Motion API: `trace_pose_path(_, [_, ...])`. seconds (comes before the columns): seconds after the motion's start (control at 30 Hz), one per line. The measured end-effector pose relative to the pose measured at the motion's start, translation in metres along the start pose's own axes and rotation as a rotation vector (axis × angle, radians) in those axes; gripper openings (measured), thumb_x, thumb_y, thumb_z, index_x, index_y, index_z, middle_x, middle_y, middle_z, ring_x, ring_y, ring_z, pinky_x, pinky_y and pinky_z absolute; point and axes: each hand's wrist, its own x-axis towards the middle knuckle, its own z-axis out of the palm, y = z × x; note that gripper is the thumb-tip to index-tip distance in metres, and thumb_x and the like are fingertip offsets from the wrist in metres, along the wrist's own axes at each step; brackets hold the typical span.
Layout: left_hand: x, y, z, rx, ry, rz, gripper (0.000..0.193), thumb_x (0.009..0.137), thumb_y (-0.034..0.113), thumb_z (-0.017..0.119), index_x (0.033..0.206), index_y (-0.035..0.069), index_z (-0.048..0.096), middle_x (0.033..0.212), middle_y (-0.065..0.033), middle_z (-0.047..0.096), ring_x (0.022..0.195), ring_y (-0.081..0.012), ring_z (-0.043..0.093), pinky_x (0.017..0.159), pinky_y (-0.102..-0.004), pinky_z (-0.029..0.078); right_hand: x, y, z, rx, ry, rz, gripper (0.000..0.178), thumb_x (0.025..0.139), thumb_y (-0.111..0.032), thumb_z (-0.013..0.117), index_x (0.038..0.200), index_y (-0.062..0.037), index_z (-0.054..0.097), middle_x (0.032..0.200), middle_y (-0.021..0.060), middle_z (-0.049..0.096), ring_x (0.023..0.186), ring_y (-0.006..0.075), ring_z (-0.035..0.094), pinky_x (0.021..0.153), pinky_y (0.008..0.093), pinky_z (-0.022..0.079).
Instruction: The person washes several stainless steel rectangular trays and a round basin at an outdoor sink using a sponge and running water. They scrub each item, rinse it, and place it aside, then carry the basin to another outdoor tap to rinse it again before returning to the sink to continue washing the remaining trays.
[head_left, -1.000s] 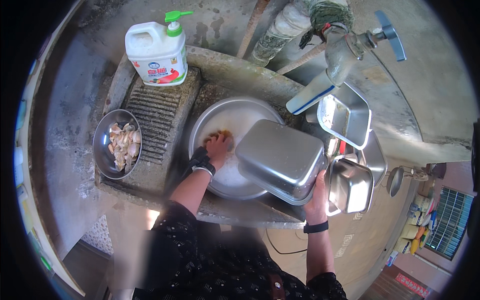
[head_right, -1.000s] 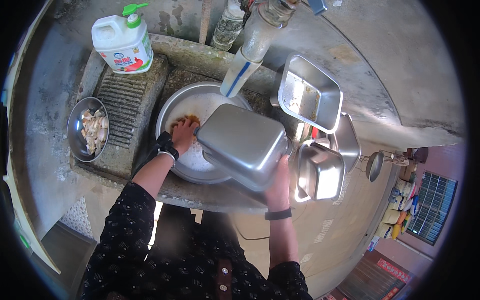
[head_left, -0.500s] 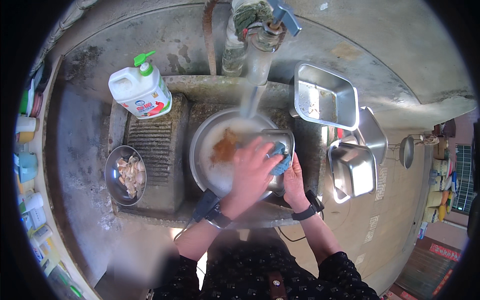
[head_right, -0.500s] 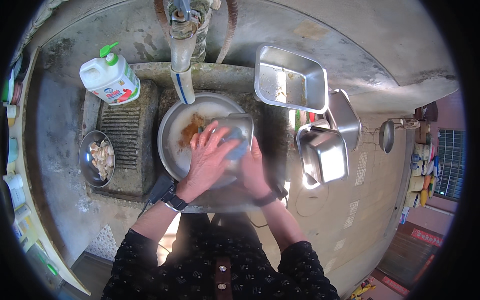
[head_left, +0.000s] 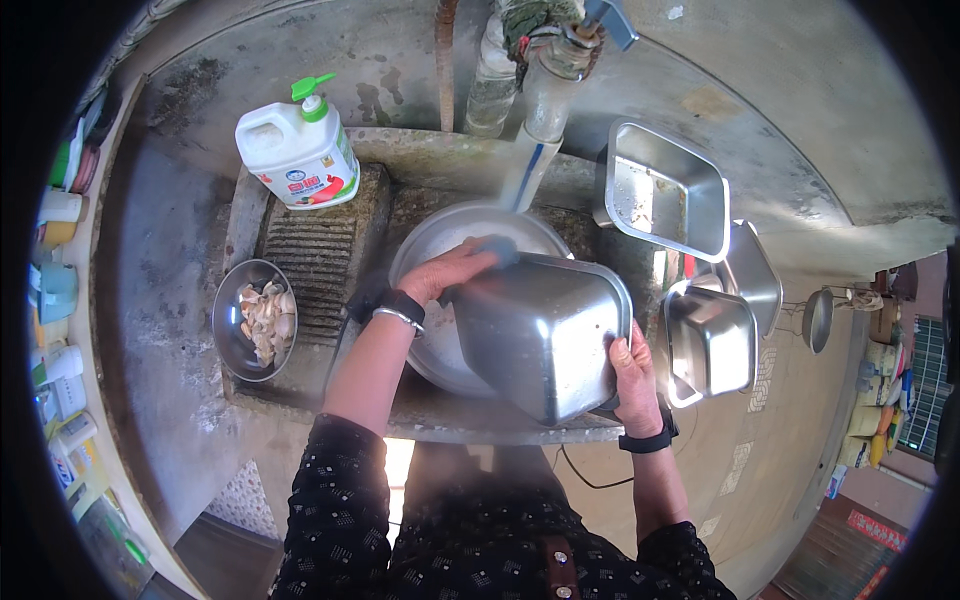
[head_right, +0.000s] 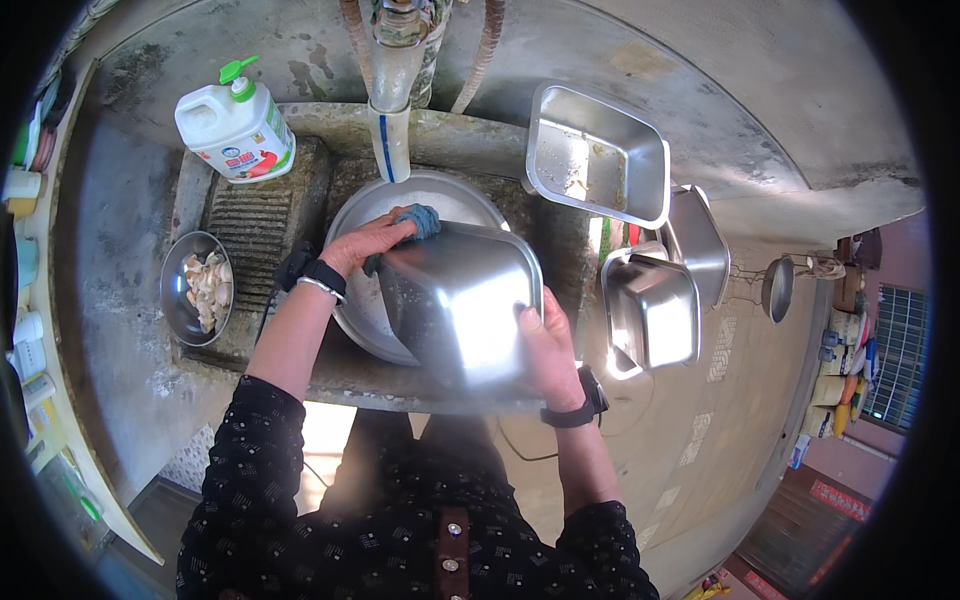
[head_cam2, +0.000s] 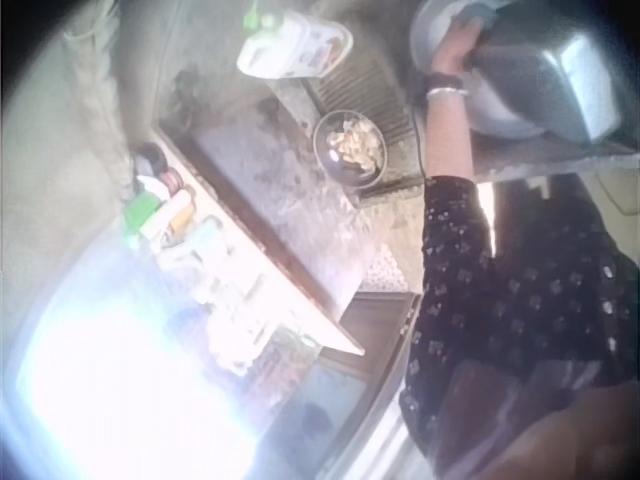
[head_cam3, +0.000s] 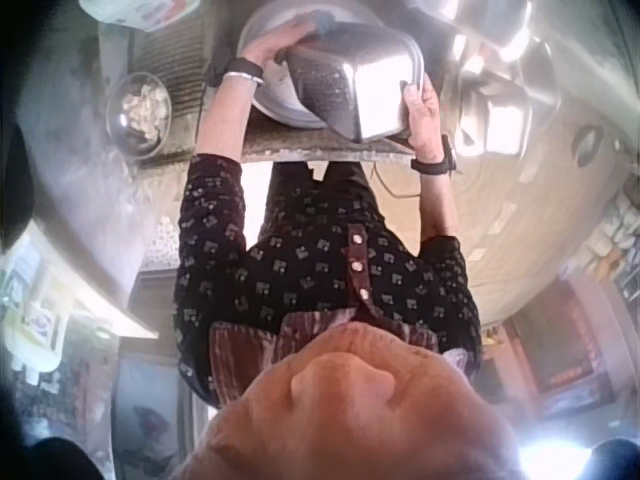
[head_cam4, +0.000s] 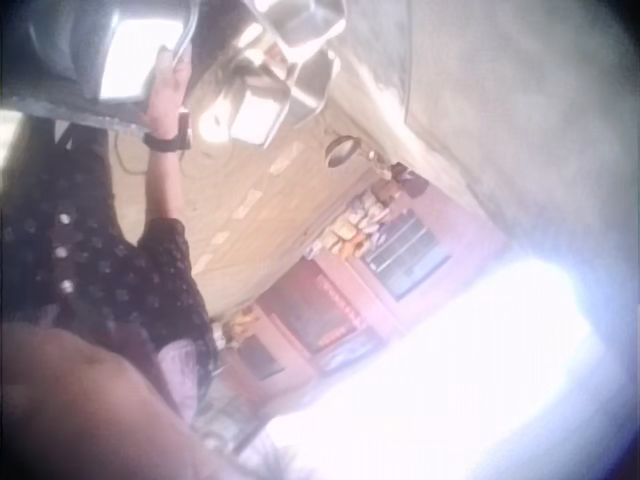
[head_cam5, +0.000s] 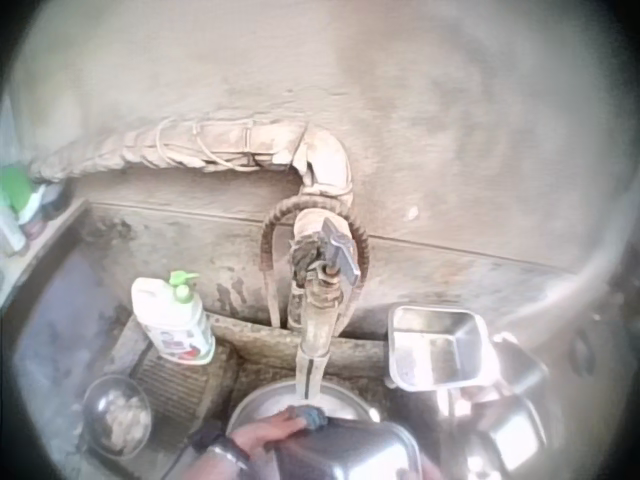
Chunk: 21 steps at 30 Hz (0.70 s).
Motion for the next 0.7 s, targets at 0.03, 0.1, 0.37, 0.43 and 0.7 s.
trace_pose_path(0.03, [0.002, -0.012, -0.002, -0.238, -0.049, -0.055, 0.071, 0.088, 0.054, 0.056, 0.141, 0.007, 0.045, 0.135, -0.0152, 0.052, 0.127, -0.0235, 0.048, 0.105, -0.0356, 0.038, 0.0, 0.001, -0.003, 0.08, 0.028, 0.003, 0.029, 0.098, -0.017, 0.053, 0.125, -0.0063, 0.053, 0.1, -0.0018, 0.06, 0.087, 0.0067, 0.057, 0.077, 0.0226, 0.049])
trace_pose_path(0.1, [0.004, -0.036, 0.002, -0.773, -0.069, -0.091, 0.051, 0.094, 0.047, 0.056, 0.128, 0.009, 0.058, 0.106, -0.0049, 0.069, 0.096, -0.0148, 0.066, 0.085, -0.0319, 0.054, 0.002, 0.005, -0.008, 0.196, 0.112, -0.004, 0.033, 0.101, -0.028, 0.052, 0.127, -0.0077, 0.051, 0.109, 0.001, 0.062, 0.093, 0.0104, 0.061, 0.08, 0.0266, 0.052])
trace_pose_path(0.37, [-0.007, -0.09, 0.06, -1.205, 0.119, 0.11, 0.051, 0.102, 0.046, 0.037, 0.135, 0.009, 0.05, 0.13, -0.0054, 0.058, 0.119, -0.0197, 0.055, 0.101, -0.0377, 0.044, 0.026, 0.016, -0.009, 0.39, 0.178, -0.109, 0.032, 0.102, -0.031, 0.049, 0.126, -0.0101, 0.053, 0.11, 0.003, 0.064, 0.091, 0.0129, 0.063, 0.076, 0.0289, 0.054])
trace_pose_path(0.43, [-0.006, -0.1, 0.06, -1.155, 0.092, 0.117, 0.051, 0.103, 0.045, 0.034, 0.137, 0.009, 0.047, 0.132, -0.005, 0.057, 0.12, -0.0208, 0.054, 0.103, -0.0372, 0.042, 0.031, 0.013, -0.008, 0.373, 0.205, -0.099, 0.031, 0.102, -0.028, 0.049, 0.126, -0.0096, 0.052, 0.11, 0.0034, 0.064, 0.091, 0.0125, 0.063, 0.078, 0.0285, 0.053])
trace_pose_path(0.7, [-0.01, -0.094, 0.036, 0.442, 0.464, 0.098, 0.042, 0.087, 0.024, 0.061, 0.123, 0.001, 0.057, 0.12, -0.0141, 0.06, 0.107, -0.0256, 0.059, 0.096, -0.0341, 0.042, -0.01, -0.019, -0.02, -0.047, -0.034, -0.09, 0.039, 0.089, -0.009, 0.065, 0.126, -0.006, 0.052, 0.112, 0.0009, 0.059, 0.106, 0.0096, 0.054, 0.094, 0.0282, 0.044])
